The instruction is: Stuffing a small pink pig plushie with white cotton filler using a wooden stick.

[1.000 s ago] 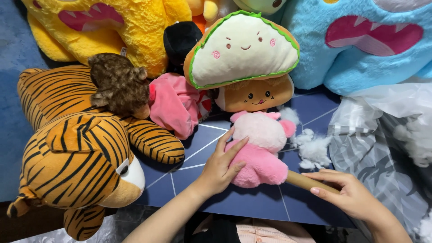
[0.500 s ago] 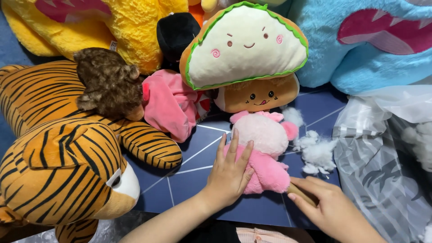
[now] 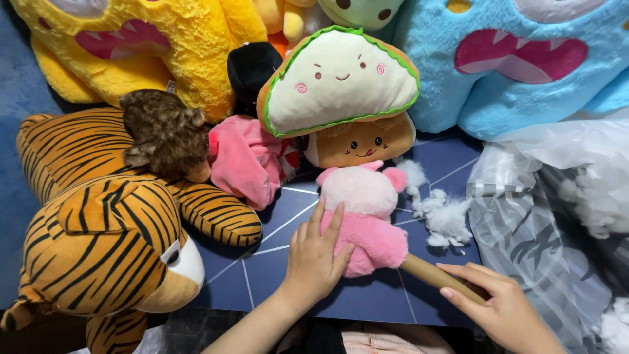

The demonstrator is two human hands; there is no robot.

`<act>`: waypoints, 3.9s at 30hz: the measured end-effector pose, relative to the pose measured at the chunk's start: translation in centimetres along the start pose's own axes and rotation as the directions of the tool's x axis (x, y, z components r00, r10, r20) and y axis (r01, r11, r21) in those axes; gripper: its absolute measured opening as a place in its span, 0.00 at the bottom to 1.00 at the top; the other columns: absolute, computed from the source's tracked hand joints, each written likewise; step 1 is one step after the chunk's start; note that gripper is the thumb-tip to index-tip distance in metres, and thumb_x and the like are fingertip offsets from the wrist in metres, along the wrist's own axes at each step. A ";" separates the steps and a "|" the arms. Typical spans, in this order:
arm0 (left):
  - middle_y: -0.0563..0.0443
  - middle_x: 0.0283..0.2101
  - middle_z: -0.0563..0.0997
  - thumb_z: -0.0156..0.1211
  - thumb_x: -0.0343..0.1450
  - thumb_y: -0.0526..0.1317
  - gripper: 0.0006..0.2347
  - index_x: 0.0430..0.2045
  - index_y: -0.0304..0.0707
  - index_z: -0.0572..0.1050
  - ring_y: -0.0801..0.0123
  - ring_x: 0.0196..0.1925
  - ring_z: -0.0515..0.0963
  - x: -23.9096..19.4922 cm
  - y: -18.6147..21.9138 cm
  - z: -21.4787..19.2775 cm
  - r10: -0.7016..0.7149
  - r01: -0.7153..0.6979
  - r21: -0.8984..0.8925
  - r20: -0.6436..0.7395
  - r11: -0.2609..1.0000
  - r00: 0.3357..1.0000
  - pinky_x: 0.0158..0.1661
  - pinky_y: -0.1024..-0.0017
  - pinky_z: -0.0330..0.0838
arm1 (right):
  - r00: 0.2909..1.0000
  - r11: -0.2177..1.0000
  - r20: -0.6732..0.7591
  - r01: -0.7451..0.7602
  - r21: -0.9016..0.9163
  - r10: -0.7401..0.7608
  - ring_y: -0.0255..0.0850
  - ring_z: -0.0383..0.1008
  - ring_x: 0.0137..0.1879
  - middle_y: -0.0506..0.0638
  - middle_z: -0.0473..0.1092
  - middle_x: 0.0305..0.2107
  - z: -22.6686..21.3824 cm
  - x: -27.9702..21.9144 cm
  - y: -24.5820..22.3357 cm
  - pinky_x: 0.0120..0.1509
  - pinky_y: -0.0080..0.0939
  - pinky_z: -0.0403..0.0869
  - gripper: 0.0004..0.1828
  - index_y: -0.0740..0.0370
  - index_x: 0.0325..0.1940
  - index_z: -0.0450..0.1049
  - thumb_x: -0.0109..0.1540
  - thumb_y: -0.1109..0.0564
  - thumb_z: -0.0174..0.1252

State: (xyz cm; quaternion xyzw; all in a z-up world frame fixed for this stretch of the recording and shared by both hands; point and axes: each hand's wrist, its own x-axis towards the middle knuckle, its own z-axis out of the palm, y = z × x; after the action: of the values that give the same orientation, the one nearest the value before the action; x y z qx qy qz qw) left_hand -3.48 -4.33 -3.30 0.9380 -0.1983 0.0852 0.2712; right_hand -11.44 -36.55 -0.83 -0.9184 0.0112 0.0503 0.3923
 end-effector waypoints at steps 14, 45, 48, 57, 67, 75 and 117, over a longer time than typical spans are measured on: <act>0.35 0.78 0.45 0.52 0.73 0.48 0.25 0.69 0.62 0.62 0.47 0.34 0.69 -0.2 0.7 0.7 0.207 -0.207 -0.006 0.080 0.978 0.975 0.39 0.53 0.69 | 0.973 0.990 -0.225 0.070 0.119 -0.041 0.33 0.70 0.32 0.44 0.74 0.30 7.7 0.5 -0.4 0.43 0.30 0.69 0.23 0.51 0.59 0.82 0.59 0.52 0.65; 0.49 0.56 0.77 0.71 0.59 0.56 0.33 0.56 0.41 0.70 0.66 0.55 0.77 6.7 -5.2 -0.2 -0.115 -0.039 -0.852 -0.116 0.523 0.987 0.54 0.68 0.73 | 0.799 0.855 -0.305 0.488 -0.177 -0.519 0.29 0.77 0.31 0.46 0.78 0.34 -0.8 0.4 -2.4 0.40 0.26 0.74 0.21 0.56 0.49 0.82 0.52 0.53 0.71; 0.45 0.54 0.74 0.68 0.62 0.58 0.32 0.55 0.39 0.68 0.64 0.53 0.76 5.9 -5.7 0.2 -0.155 -0.179 -0.823 -0.306 0.540 0.939 0.55 0.68 0.72 | 0.930 0.959 -0.246 0.243 -0.144 -0.272 0.32 0.72 0.27 0.43 0.75 0.26 -4.4 -0.2 -1.6 0.37 0.30 0.71 0.23 0.51 0.47 0.85 0.48 0.52 0.74; 0.48 0.43 0.70 0.42 0.65 0.40 0.14 0.39 0.33 0.69 0.63 0.51 0.72 6.2 -7.4 1.0 -0.221 -0.183 -0.855 -0.323 0.486 0.920 0.61 0.67 0.66 | 0.897 0.908 -0.364 -0.348 -0.235 0.250 0.48 0.77 0.46 0.50 0.75 0.53 -7.5 6.7 -2.8 0.58 0.46 0.69 0.29 0.46 0.62 0.79 0.56 0.55 0.56; 0.29 0.35 0.78 0.52 0.70 0.40 0.07 0.25 0.41 0.62 0.40 0.47 0.80 6.9 -8.2 3.1 -0.267 -0.230 -0.959 -0.181 -0.165 0.946 0.51 0.55 0.69 | 0.926 0.830 -0.287 0.049 -0.556 -0.247 0.53 0.71 0.59 0.50 0.74 0.49 -3.3 12.4 -3.3 0.60 0.59 0.70 0.25 0.49 0.63 0.77 0.62 0.46 0.58; 0.36 0.35 0.78 0.42 0.75 0.43 0.12 0.22 0.41 0.68 0.52 0.40 0.78 7.1 -6.8 1.3 -0.220 -0.266 -0.885 -0.366 0.381 0.904 0.50 0.66 0.66 | 0.970 0.667 0.161 0.242 -0.705 -0.181 0.48 0.80 0.50 0.49 0.79 0.41 1.7 19.0 -4.1 0.55 0.50 0.77 0.18 0.49 0.53 0.79 0.58 0.54 0.62; 0.50 0.35 0.70 0.35 0.77 0.48 0.14 0.29 0.39 0.65 0.66 0.41 0.70 6.5 -7.3 3.0 -0.389 -0.169 -0.861 -0.381 0.479 0.839 0.48 0.70 0.63 | 0.742 0.774 -0.259 0.632 -0.037 -0.619 0.40 0.71 0.37 0.54 0.73 0.40 1.5 6.1 -10.1 0.47 0.36 0.73 0.23 0.63 0.52 0.73 0.56 0.52 0.69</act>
State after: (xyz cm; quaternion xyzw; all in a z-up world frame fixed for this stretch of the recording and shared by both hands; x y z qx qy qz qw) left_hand 5.59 -2.43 -7.51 0.6167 -0.0666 0.2092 0.7559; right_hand -4.91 -28.31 4.78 -0.8565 -0.2454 -0.2034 0.4059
